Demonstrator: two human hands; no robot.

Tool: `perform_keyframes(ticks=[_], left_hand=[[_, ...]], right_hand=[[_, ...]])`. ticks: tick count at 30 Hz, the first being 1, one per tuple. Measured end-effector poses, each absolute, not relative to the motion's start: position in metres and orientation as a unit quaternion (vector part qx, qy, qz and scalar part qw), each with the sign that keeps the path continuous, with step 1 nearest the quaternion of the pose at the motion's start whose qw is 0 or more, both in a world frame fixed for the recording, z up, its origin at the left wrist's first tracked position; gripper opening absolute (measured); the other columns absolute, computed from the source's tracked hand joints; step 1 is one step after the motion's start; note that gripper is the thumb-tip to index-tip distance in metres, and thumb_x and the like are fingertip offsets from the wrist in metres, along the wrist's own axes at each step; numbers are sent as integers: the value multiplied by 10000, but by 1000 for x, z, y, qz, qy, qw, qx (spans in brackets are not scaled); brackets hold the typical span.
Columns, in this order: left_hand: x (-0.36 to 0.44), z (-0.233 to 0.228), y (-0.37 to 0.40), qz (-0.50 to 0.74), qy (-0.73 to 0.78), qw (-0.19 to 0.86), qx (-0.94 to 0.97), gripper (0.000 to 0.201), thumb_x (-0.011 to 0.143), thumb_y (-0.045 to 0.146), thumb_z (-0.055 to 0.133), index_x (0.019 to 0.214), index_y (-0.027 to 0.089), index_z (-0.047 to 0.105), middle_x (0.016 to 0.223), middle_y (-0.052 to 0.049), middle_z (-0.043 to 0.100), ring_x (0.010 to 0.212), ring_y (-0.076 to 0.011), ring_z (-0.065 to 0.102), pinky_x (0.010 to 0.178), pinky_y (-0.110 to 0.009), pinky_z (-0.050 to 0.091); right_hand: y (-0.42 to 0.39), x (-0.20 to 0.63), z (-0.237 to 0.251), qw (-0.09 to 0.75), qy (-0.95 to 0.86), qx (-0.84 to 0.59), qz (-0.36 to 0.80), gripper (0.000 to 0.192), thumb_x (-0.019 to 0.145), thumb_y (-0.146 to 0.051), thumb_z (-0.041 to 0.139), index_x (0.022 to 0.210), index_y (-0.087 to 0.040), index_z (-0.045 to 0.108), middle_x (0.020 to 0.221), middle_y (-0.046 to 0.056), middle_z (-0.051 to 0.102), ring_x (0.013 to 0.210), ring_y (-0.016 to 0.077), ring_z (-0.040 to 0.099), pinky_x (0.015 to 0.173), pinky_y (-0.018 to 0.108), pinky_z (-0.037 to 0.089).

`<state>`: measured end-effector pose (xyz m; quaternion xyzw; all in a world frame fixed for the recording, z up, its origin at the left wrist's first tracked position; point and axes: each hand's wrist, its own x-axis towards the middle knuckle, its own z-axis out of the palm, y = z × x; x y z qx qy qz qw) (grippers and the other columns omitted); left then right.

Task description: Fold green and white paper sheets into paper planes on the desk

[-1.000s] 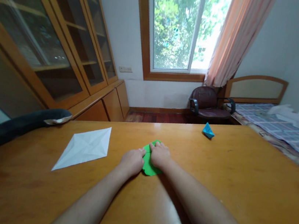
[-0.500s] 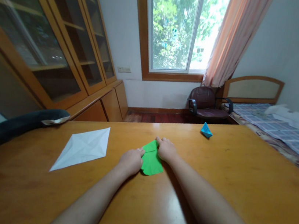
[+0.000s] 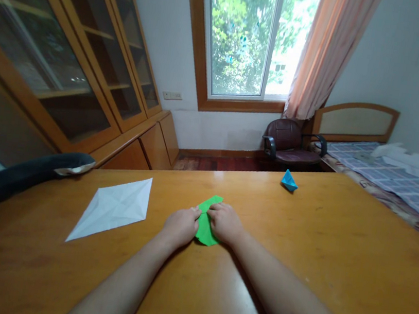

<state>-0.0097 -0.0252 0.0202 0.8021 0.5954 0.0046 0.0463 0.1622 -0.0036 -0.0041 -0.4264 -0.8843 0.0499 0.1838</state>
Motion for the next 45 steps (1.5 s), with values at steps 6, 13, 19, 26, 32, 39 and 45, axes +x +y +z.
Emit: perform_keyframes(ticks=[6,13,19,26,32,39,45], left_hand=[[-16,19,-22,17,591,83,802,379,902,249,428,1202,239,660,1355,-92,572,1147,-262,612,954,-380,481],[-35,31,-16,29,527,166,833,338,872,228,476,1121,238,705,1359,-51,575,1208,-206,568,1059,-322,398],[-41,33,-13,53,496,210,841,358,876,227,465,1159,206,682,1345,-69,587,1223,-202,549,1075,-329,382],[-32,26,-18,54,501,161,848,346,910,263,441,1141,204,691,1352,-84,581,1187,-220,573,1044,-328,408],[-33,24,-19,58,507,138,849,367,916,241,417,1157,186,689,1369,-88,564,1214,-225,552,1068,-332,388],[-29,21,-17,78,532,131,833,341,921,305,447,1098,176,708,1272,-98,634,1151,-219,586,1040,-327,411],[-32,18,-14,67,567,84,816,404,963,364,379,1183,200,676,1427,-91,501,1322,-260,425,1117,-396,313]], right_hand=[[-12,162,1,148,-866,-473,65,355,873,-173,457,1132,-197,698,1216,83,652,1103,213,571,986,330,391],[-13,162,3,121,-868,-475,75,400,883,-187,451,1228,-213,651,1274,85,613,1136,226,540,986,331,380],[-18,157,5,88,-873,-474,67,397,933,-244,420,1281,-292,606,1206,99,597,1091,256,520,909,366,388],[-19,152,10,79,-866,-489,72,387,929,-238,421,1260,-289,615,1158,106,606,1078,267,522,906,386,381],[-15,157,4,119,-851,-502,95,407,893,-169,422,1231,-200,647,1278,113,606,1148,250,535,993,375,372],[-12,167,-3,184,-846,-487,118,423,794,-109,455,1157,-103,671,1253,138,633,1133,221,565,1011,313,387],[-17,168,5,149,-850,-497,94,433,787,-111,456,1171,-133,656,1070,136,693,983,227,599,914,337,410]])
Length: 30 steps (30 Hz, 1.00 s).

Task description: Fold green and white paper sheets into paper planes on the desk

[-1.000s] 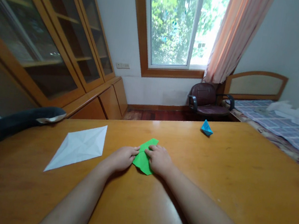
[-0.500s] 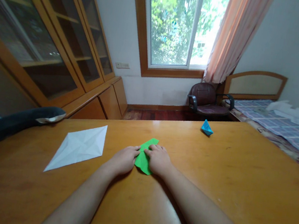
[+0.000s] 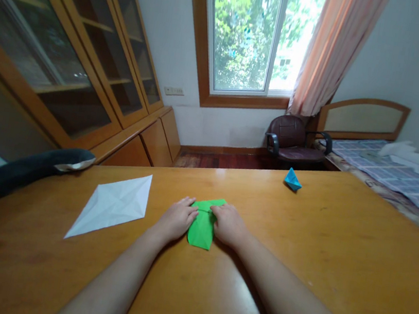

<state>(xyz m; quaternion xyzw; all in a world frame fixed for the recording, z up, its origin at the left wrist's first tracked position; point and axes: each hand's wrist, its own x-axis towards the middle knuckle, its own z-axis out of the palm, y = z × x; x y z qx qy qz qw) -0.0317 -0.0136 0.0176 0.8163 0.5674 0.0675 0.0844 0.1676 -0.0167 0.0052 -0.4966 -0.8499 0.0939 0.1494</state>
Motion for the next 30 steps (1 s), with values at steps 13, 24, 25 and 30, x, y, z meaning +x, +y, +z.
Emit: perform_keyframes(ticks=[13,24,25,30], left_hand=[[-34,11,-15,59,640,42,765,435,897,500,477,1280,335,600,1132,-93,559,1035,-262,515,913,-380,436],[-30,4,-15,35,557,57,828,499,933,387,449,1410,239,457,1507,-98,396,1344,-299,382,1117,-490,275],[-30,4,-14,34,551,70,831,503,941,375,433,1422,227,439,1520,-99,374,1373,-291,354,1129,-482,264],[-30,3,-10,20,538,107,836,526,954,367,390,1444,175,403,1553,-114,298,1435,-281,259,1159,-454,238]], right_hand=[[-24,169,12,154,-905,-359,165,390,733,-63,460,994,-215,706,882,37,731,853,173,641,1022,359,363],[-17,169,1,205,-910,-334,137,430,876,-192,475,1288,-168,597,1344,126,578,1235,231,523,1069,399,380],[-16,169,0,191,-912,-336,139,466,883,-217,479,1340,-163,553,1389,132,538,1276,245,492,1090,428,359],[-15,171,-7,127,-912,-358,153,525,913,-289,445,1427,-186,455,1472,112,438,1359,292,396,1116,526,307]])
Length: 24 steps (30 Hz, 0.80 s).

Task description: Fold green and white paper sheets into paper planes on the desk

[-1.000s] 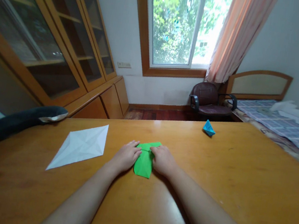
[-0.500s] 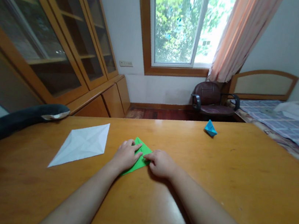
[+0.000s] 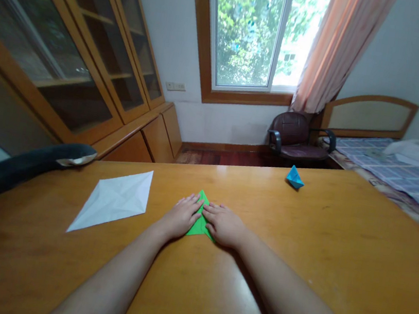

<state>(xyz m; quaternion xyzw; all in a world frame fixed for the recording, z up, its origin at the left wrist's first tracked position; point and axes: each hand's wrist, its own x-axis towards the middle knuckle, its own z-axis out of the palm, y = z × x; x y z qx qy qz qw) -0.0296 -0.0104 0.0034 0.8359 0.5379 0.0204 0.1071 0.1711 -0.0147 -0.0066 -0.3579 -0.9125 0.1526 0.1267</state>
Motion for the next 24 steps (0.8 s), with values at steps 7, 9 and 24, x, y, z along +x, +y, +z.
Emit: perform_keyframes(ticks=[7,9,24], left_hand=[[-31,2,-10,21,532,112,839,531,958,374,382,1450,174,392,1561,-118,274,1443,-277,238,1168,-452,222],[-31,2,-11,21,531,109,840,534,958,371,383,1450,165,393,1559,-122,276,1441,-282,241,1168,-454,222],[-31,-1,-10,27,527,105,843,542,960,361,336,1460,157,377,1565,-105,268,1443,-280,236,1168,-469,224]], right_hand=[[-12,173,-4,102,-913,-363,157,534,911,-264,417,1442,-210,432,1490,87,411,1374,283,375,1124,530,289],[-12,173,-2,97,-913,-362,161,540,904,-256,421,1442,-222,430,1494,81,406,1375,284,372,1119,543,286],[-36,155,4,83,-907,-397,111,596,886,-316,450,1440,-100,416,1500,165,377,1391,293,340,1136,518,265]])
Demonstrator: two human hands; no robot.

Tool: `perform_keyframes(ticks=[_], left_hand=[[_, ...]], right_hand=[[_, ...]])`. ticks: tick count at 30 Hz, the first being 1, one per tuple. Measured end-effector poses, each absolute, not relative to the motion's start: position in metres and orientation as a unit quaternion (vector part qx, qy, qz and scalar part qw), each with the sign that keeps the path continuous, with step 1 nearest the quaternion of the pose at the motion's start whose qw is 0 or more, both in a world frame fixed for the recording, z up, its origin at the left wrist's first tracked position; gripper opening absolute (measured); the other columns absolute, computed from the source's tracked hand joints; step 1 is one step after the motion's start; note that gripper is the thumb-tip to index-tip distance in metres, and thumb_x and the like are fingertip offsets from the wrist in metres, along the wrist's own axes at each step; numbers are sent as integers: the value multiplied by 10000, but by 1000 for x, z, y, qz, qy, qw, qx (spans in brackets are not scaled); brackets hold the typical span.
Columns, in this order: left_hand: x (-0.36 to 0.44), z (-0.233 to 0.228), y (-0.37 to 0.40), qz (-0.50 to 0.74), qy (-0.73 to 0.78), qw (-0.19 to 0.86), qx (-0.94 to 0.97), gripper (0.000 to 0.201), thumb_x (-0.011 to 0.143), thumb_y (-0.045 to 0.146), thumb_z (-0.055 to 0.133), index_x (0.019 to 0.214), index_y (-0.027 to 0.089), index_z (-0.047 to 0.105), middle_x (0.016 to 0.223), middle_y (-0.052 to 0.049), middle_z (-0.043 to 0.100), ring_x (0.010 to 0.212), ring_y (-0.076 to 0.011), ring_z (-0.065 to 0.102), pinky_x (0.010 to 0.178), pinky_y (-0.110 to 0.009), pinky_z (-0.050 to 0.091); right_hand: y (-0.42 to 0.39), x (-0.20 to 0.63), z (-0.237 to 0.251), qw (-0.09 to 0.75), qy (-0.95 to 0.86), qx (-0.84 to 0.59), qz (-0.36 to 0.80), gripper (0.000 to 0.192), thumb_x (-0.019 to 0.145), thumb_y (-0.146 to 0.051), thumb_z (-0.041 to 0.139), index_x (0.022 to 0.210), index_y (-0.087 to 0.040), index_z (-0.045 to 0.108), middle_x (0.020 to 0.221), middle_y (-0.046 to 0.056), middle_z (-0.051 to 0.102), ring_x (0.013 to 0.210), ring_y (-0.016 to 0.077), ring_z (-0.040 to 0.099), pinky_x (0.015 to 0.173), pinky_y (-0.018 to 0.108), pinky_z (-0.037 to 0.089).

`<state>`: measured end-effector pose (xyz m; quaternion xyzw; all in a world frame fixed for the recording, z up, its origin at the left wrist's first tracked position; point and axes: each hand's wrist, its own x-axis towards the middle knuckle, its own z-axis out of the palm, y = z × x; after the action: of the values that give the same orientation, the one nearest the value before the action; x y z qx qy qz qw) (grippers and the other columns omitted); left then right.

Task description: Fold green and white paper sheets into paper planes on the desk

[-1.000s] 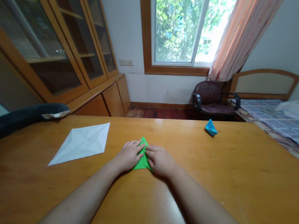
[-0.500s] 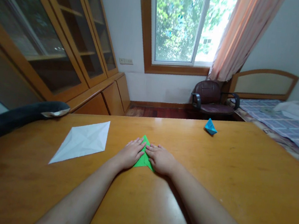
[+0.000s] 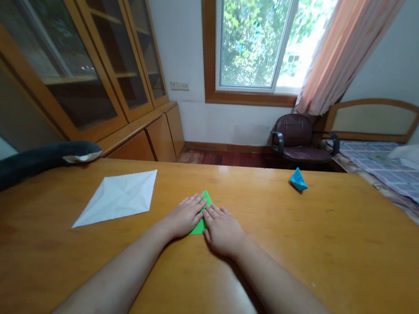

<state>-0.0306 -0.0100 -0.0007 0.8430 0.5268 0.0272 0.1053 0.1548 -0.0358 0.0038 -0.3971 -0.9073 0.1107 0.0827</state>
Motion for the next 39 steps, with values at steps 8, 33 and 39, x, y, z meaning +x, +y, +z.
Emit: perform_keyframes(ticks=[8,33,39], left_hand=[[-31,0,-11,24,527,103,844,550,969,392,313,1468,164,359,1570,-102,254,1446,-271,231,1173,-456,215],[-32,10,-16,19,516,137,846,818,830,621,467,1492,172,295,1593,-116,171,1465,-297,150,1180,-462,157],[-32,9,-15,23,514,137,846,830,820,628,488,1490,174,302,1592,-115,177,1466,-294,145,1178,-462,159]], right_hand=[[-36,157,2,63,-908,-401,106,587,901,-300,390,1450,-93,397,1515,157,348,1411,292,301,1128,535,275],[-33,168,7,43,-906,-377,186,793,865,-484,505,1517,-123,234,1567,148,210,1453,339,137,1151,575,155],[-33,168,8,40,-906,-376,187,790,858,-473,508,1514,-121,244,1567,143,211,1451,344,142,1149,578,158]])
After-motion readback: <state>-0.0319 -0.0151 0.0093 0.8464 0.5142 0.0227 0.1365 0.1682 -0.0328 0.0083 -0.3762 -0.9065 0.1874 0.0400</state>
